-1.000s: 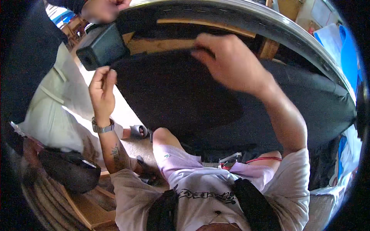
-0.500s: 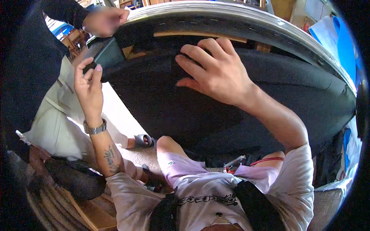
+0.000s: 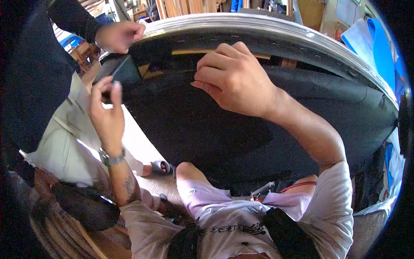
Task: Stapling black fabric onto the bottom frame of a piece of furniture using a pneumatic staple gun and cutting fabric with scissors.
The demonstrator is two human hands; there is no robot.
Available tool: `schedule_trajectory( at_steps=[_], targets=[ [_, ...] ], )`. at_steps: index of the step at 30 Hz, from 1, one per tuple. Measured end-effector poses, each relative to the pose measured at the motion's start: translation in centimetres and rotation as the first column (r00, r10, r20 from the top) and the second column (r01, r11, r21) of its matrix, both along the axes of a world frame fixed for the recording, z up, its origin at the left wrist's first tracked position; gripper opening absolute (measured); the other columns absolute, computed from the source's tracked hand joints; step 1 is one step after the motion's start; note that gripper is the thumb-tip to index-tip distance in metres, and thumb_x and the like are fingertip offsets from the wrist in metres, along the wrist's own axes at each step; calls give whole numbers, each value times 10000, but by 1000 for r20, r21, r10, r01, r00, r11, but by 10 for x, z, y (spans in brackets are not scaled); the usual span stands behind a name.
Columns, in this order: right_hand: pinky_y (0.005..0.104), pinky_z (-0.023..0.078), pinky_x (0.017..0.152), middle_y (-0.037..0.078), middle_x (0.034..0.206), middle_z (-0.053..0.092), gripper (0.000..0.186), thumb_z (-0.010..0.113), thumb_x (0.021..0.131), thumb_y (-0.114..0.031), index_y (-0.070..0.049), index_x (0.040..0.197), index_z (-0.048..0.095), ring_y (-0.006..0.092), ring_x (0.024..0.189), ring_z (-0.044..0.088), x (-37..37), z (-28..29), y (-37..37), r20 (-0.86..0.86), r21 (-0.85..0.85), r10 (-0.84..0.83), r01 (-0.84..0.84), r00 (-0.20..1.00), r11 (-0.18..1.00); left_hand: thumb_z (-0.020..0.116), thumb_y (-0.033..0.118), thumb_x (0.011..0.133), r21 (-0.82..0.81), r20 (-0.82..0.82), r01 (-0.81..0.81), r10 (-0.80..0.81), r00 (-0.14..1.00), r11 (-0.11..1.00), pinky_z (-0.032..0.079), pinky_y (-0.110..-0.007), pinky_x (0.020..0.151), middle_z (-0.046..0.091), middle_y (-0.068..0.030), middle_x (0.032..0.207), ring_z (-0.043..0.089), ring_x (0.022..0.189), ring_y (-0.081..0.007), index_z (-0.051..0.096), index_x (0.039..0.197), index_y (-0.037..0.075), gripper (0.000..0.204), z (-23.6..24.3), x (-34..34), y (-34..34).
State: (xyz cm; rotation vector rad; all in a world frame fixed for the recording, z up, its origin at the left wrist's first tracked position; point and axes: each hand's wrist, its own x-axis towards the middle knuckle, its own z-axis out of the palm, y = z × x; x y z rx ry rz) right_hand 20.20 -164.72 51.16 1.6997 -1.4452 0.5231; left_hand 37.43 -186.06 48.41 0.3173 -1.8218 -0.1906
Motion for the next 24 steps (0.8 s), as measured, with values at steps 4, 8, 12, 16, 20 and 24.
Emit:
schedule_trajectory(
  at_steps=[4,8,12,16,20,24],
  targets=[
    [363,416,653,52,700,596,140,580,782,-231,-96,745,588,234,708,589,-10,20,-5,47,69,9,-12,999,998,706,286,701,-480,209,199,-109,972,854,382,-360,837,580,-105,993,528,956,-263,614,982,68,368,41,-25,61],
    [413,444,656,106,707,622,186,561,803,-250,-69,767,578,291,692,610,-14,32,-7,94,119,-53,42,994,992,680,184,730,-392,444,430,-242,863,813,411,-327,744,613,-74,786,565,798,-215,647,833,32,186,57,-55,29],
    [410,471,684,127,687,618,208,563,798,-259,-57,766,599,296,697,617,-14,35,-10,157,151,-114,90,981,984,669,109,745,41,512,484,-435,741,874,417,-262,661,609,-83,723,564,717,-167,644,785,2,117,61,-62,20],
    [435,494,669,149,696,622,203,580,772,-248,-54,752,637,316,702,621,-12,43,-8,208,219,-194,148,959,964,675,123,744,101,504,493,-471,724,864,420,-253,685,627,-65,754,570,717,-137,640,794,0,137,63,-65,13],
    [442,503,650,159,715,623,148,583,734,-198,-71,754,656,329,708,621,-16,40,-16,213,229,-309,260,927,938,665,135,759,67,521,501,-458,720,863,424,-256,670,624,-66,757,568,711,-142,641,818,0,150,56,-71,15],
    [448,505,650,167,721,626,147,579,723,-190,-70,751,659,341,701,622,-12,48,-26,248,201,-292,246,924,948,656,134,764,25,541,500,-432,721,866,416,-281,683,609,-70,739,557,708,-174,638,817,-1,146,66,-72,8]
  ],
)
